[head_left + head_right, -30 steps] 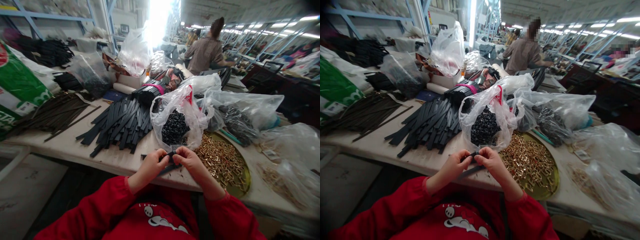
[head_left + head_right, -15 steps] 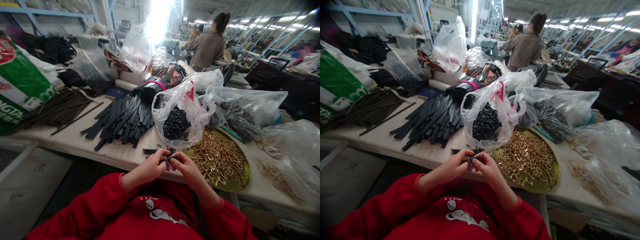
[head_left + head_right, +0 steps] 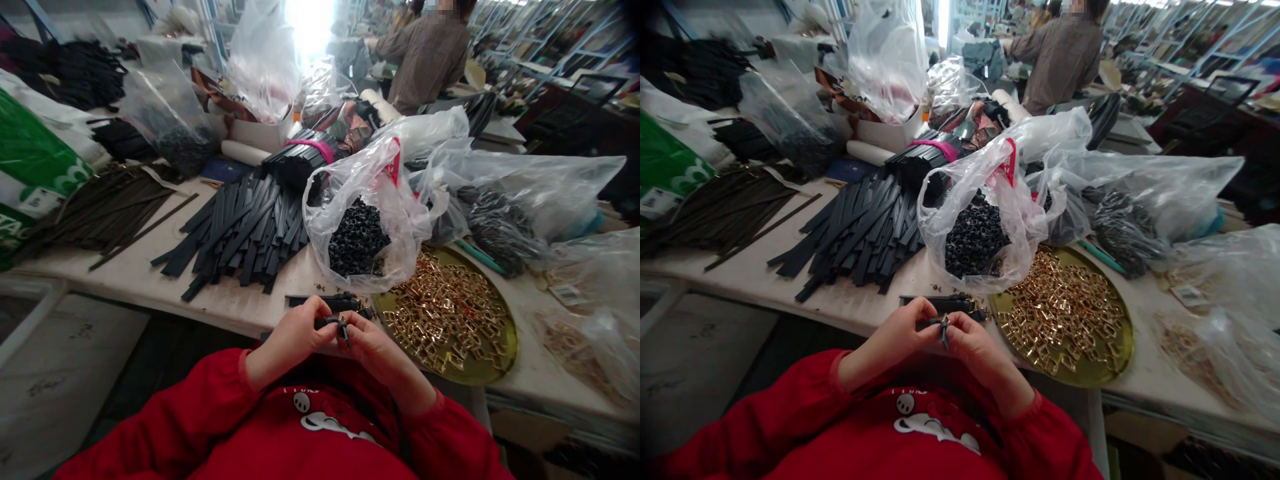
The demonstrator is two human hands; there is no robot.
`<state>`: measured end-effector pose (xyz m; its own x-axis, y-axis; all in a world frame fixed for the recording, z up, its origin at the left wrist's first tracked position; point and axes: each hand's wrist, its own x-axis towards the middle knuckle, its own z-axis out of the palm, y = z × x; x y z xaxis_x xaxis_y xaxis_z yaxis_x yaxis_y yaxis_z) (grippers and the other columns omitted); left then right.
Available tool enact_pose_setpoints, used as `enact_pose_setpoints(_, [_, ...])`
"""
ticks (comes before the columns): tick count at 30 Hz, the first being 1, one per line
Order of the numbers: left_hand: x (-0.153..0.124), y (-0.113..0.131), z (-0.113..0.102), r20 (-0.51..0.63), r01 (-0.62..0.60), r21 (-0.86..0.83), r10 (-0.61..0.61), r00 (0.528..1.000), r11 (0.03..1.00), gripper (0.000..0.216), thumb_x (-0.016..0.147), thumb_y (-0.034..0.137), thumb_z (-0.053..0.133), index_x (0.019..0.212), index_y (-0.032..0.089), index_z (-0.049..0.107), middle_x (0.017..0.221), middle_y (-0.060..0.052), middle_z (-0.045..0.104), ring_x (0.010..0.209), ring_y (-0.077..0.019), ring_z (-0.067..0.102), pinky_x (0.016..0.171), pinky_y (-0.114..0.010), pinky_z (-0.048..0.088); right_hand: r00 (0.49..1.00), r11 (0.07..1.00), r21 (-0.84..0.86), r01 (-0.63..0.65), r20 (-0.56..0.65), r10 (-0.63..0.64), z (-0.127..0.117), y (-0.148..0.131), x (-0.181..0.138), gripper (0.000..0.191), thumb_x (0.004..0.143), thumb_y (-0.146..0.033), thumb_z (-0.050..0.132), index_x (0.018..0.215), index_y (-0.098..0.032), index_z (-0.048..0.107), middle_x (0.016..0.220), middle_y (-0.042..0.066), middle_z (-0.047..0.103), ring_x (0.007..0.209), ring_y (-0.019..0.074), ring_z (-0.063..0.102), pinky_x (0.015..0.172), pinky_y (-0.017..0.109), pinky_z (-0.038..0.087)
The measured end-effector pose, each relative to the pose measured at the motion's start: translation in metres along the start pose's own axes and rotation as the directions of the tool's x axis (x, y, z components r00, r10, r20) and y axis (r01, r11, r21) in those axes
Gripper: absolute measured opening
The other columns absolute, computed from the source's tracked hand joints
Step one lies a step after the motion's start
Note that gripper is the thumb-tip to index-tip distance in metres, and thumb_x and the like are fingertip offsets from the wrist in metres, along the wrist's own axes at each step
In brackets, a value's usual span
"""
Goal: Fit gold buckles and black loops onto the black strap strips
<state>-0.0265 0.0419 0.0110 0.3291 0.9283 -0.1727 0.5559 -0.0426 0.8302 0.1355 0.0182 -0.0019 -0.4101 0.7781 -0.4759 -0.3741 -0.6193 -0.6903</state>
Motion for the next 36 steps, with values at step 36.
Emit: enact_pose_setpoints(36, [-0.049,-0.005,0.024,0.526,0.442,-0.555,-0.114,0.843,0.705,0.033,0.069,0.019,0.059,0.101,0.014,0.052,0.069,0.002,0.064,0.06,-0.0105,0.061,0.058,-0.022,0.047,0.932,0.476,-0.845,0.242,0.067,-0.356,-0.016,0.029,-0.05,0.01,0.079,-0.028,0.05,0.077,-0.02,0.056,0.066,-0.002,0.053,0.057,0.0115,0.046,0.052,0.022,0.035])
